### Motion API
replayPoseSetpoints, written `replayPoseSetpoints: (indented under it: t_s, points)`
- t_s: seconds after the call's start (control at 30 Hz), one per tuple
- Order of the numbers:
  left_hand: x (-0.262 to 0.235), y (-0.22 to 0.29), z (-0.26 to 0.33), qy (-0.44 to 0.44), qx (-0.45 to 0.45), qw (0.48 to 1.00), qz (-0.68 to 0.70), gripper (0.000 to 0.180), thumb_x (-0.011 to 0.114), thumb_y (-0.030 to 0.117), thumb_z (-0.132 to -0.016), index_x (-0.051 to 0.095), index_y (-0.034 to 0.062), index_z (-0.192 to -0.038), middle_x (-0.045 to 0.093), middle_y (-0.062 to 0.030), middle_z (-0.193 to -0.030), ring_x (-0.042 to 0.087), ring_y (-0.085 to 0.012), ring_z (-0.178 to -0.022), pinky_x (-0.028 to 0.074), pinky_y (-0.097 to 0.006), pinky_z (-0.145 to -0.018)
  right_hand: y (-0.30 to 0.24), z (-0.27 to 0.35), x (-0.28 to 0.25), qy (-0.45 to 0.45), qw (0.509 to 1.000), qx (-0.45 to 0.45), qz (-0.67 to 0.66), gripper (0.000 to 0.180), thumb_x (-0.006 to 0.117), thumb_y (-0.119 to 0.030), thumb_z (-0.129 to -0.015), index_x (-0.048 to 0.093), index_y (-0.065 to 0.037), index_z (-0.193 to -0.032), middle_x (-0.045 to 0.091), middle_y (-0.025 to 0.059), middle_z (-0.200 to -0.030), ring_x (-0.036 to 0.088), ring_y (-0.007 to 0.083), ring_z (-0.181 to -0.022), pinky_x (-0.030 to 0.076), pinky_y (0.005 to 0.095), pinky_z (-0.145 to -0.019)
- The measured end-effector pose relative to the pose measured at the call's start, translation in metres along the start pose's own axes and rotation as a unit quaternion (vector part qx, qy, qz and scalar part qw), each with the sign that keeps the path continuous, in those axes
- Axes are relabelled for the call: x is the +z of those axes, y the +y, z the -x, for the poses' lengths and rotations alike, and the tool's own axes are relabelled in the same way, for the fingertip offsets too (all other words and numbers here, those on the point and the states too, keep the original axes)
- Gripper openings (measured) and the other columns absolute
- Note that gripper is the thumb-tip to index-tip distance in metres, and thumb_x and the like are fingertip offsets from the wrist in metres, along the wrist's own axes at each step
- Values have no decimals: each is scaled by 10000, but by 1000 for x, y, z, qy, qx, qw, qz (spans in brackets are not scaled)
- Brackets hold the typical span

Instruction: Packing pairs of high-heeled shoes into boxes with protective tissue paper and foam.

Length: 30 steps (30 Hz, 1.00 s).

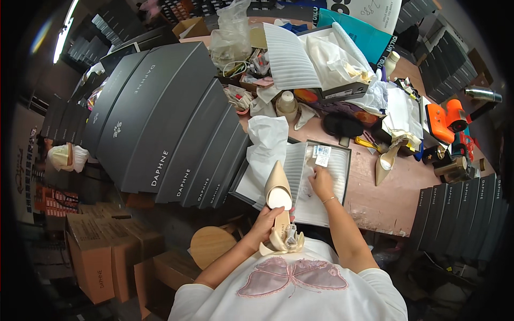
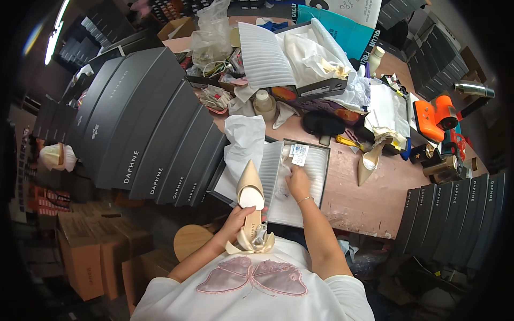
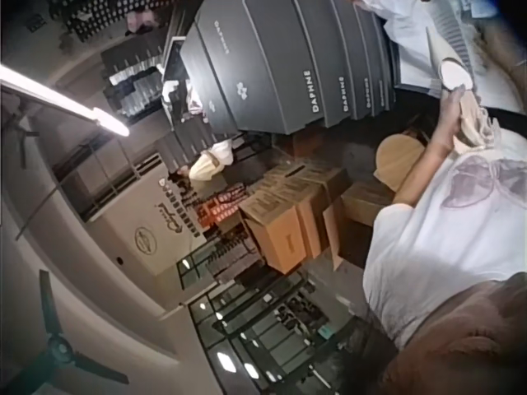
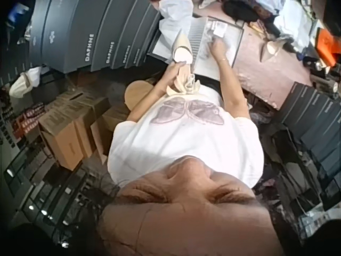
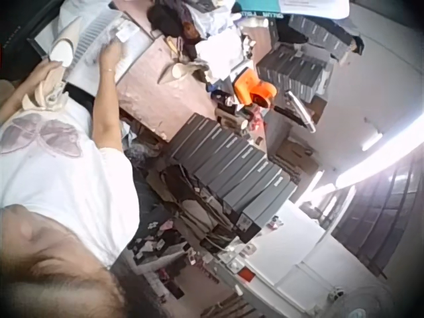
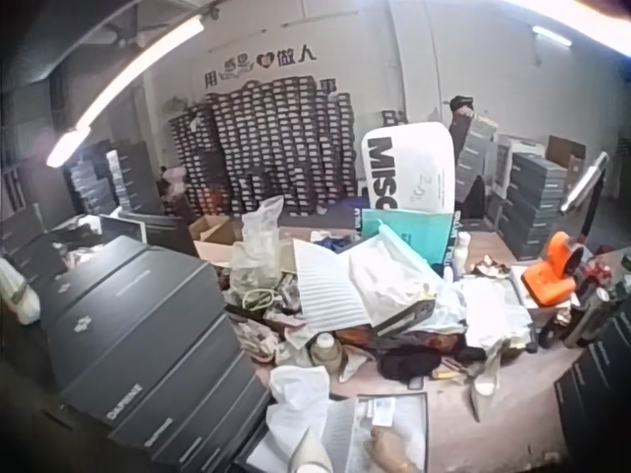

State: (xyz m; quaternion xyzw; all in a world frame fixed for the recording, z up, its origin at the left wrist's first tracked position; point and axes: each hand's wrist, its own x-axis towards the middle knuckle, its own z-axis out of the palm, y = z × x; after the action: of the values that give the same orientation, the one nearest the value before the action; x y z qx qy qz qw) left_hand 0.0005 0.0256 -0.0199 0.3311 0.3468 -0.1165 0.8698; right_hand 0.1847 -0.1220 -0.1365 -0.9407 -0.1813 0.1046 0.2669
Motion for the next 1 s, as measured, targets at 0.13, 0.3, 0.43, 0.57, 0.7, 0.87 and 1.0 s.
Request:
replayPoseSetpoints:
  t_s: [0.13, 0.3, 0.43, 0.57, 0.7, 0.87, 1.0]
  points:
    - [-12, -1, -10, 20, -28, 999, -29, 340, 493, 300, -967, 510, 32, -1176, 619, -147, -1075, 645, -196, -866, 554, -309, -726, -26, 20, -63, 41, 992, -66, -100, 199, 669, -165, -769, 585, -32, -891, 624, 166, -803, 624, 310, -727, 490, 409, -616]
    - [-13, -18, -34, -39, -61, 995, 71, 529, 452, 506, -940, 539, 48, -1192, 652, -128, -998, 659, -200, -791, 555, -320, -712, -97, 68, -113, -168, 921, -56, -348, 223, 677, -155, -750, 564, -35, -901, 580, 113, -806, 589, 282, -666, 470, 366, -547]
    - [15, -20, -18, -79, 48, 988, 121, 557, 382, 546, -941, 500, 57, -1181, 632, -94, -911, 631, -208, -745, 527, -318, -647, -114, 58, -63, 7, 968, -251, 26, 286, 666, -169, -748, 544, -86, -994, 539, 87, -963, 563, 267, -939, 444, 354, -772]
    - [-7, -43, -25, 28, 3, 1000, 5, 588, 359, 584, -938, 539, 53, -1112, 620, -101, -916, 614, -217, -729, 513, -309, -618, -108, 52, -56, -3, 967, -251, 32, 570, 666, -179, -760, 473, -103, -1290, 478, 159, -1281, 508, 343, -1122, 423, 393, -899]
    - [-13, -21, -14, 48, -33, 993, 99, 597, 368, 580, -943, 534, 56, -1175, 633, -106, -922, 620, -201, -757, 527, -324, -652, -22, 35, -55, -167, 978, -116, -41, 601, 718, -246, -767, 467, -54, -1278, 566, 230, -1135, 599, 356, -991, 503, 429, -806]
    - [-2, -17, -13, 66, -40, 993, 88, 605, 388, 598, -928, 536, 58, -1156, 619, -124, -965, 613, -227, -786, 536, -346, -715, -3, 55, 4, -104, 983, -134, 72, 322, 698, -166, -775, 538, -19, -1013, 592, 173, -962, 618, 329, -845, 519, 410, -701]
    - [-9, -24, -24, 78, -14, 993, 85, 620, 351, 596, -933, 514, 55, -1188, 622, -125, -983, 621, -233, -835, 528, -358, -748, -43, 74, -60, -125, 967, -87, -203, 226, 684, -94, -749, 548, -29, -917, 576, 135, -935, 595, 288, -818, 509, 381, -662]
